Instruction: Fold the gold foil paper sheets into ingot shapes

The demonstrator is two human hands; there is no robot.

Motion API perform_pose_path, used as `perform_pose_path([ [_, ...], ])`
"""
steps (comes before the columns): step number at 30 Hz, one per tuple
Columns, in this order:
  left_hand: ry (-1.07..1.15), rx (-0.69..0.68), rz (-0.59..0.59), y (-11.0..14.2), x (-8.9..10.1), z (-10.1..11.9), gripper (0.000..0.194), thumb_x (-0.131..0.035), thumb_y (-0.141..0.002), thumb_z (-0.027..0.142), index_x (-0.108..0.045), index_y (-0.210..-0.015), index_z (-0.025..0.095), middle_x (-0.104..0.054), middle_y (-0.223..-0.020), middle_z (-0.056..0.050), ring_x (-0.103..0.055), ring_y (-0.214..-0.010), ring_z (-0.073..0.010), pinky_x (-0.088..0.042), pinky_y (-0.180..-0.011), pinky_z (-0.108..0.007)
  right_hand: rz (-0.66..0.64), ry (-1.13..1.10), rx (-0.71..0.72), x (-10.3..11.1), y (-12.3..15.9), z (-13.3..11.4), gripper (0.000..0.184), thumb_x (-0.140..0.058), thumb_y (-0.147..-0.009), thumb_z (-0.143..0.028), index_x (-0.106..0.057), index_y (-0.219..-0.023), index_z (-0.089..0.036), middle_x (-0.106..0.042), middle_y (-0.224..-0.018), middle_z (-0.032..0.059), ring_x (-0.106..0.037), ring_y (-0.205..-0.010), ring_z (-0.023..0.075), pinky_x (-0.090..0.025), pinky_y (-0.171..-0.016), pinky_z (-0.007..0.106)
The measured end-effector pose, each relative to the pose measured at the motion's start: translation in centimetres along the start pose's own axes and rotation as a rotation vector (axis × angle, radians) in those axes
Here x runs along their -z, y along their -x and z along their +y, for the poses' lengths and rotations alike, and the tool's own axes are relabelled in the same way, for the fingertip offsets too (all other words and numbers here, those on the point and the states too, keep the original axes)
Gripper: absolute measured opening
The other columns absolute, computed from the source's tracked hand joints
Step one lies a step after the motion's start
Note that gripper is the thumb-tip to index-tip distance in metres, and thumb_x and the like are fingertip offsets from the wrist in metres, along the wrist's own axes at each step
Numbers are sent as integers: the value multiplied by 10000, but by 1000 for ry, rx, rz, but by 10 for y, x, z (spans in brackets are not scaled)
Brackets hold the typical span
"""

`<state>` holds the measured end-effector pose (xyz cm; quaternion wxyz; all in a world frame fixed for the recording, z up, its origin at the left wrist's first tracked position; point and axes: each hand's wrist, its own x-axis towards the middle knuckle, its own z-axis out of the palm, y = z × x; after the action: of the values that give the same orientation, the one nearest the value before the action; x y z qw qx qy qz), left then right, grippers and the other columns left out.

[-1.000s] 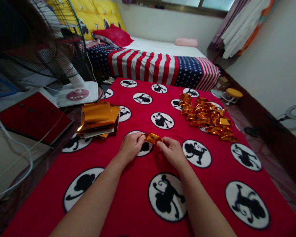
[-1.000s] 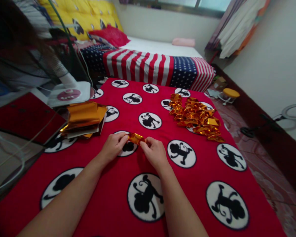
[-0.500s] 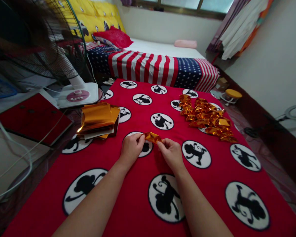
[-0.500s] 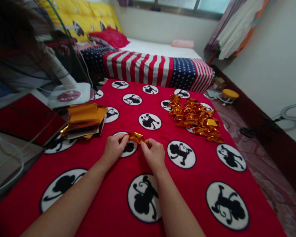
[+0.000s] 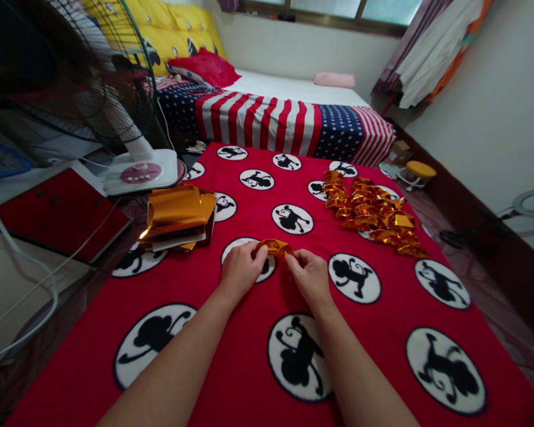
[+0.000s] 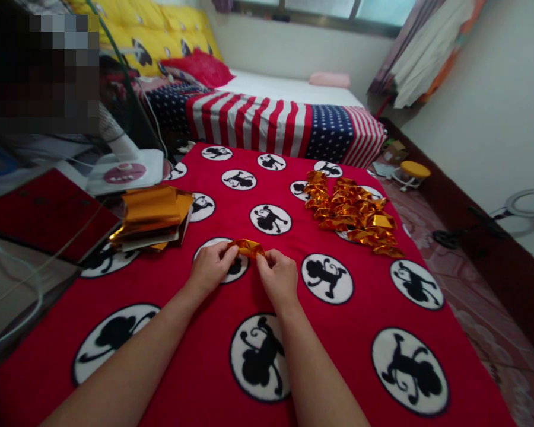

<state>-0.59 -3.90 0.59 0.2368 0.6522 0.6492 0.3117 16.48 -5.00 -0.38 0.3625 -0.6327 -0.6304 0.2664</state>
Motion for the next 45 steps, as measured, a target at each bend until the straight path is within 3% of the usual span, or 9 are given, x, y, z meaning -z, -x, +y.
perform_pose_path([
  [4, 93, -53, 158, -2, -5, -5, 191, -562, -839, 360, -629, -851, 181, -672, -729, -17, -586, -639, -138, -399, -635, -239, 18, -6, 18, 1, -1, 1, 313, -530, -841, -396, -562, -611, -186, -527, -509, -20, -473, -499, 115, -300, -496, 214],
  [7, 101, -114, 175, -2, -8, -9, 101, -580, -821, 269, -639, -813, 188, -676, -735, -9, -580, -629, -128, -405, -625, -231, 33, 18, 24, 2, -2, 0, 296, -542, -828, -391, -581, -617, -188, -553, -513, -12, -493, -492, 121, -304, -492, 217],
  [11, 8, -157, 142, 0, -8, -9, 105, -569, -826, 240, -654, -797, 187, -675, -725, -19, -580, -635, -135, -396, -619, -239, 35, 101, 35, 3, -4, -2, 292, -532, -830, -378, -599, -616, -190, -575, -534, -1, -505, -503, 124, -315, -505, 221],
  [16, -287, -177, 35, 2, -3, -1, 326, -435, -922, 355, -654, -746, 189, -697, -783, -72, -607, -701, -181, -354, -629, -285, 17, 163, 44, 4, -5, 0, 272, -516, -836, -345, -602, -625, -196, -570, -539, -5, -504, -512, 123, -321, -527, 223],
  [19, -383, -206, -51, 1, 1, 0, 343, -407, -926, 346, -676, -770, 202, -712, -807, -72, -609, -698, -191, -306, -602, -301, 14, 172, 65, 4, -4, 0, 281, -508, -840, -337, -585, -612, -193, -557, -532, -8, -499, -511, 119, -324, -536, 223],
  [25, -356, -209, -162, -3, 8, -3, 383, -368, -935, 344, -688, -768, 217, -704, -752, -55, -599, -688, -187, -266, -595, -305, 7, 145, 97, 4, -5, -2, 296, -506, -841, -337, -573, -595, -187, -532, -517, -15, -476, -498, 110, -306, -522, 218],
  [36, -299, -174, -134, -1, 6, -5, 386, -368, -933, 347, -721, -841, 220, -728, -807, -60, -613, -728, -189, -282, -612, -297, 17, 131, 120, 4, -2, -4, 297, -515, -834, -313, -518, -566, -184, -467, -488, -34, -434, -479, 96, -284, -512, 220],
  [45, -190, -143, -168, -3, 9, -7, 396, -364, -935, 349, -718, -827, 209, -712, -776, -46, -611, -727, -169, -313, -628, -277, -1, 110, 126, 4, -2, -3, 299, -506, -851, -315, -555, -586, -185, -506, -500, -28, -449, -482, 96, -292, -513, 216],
])
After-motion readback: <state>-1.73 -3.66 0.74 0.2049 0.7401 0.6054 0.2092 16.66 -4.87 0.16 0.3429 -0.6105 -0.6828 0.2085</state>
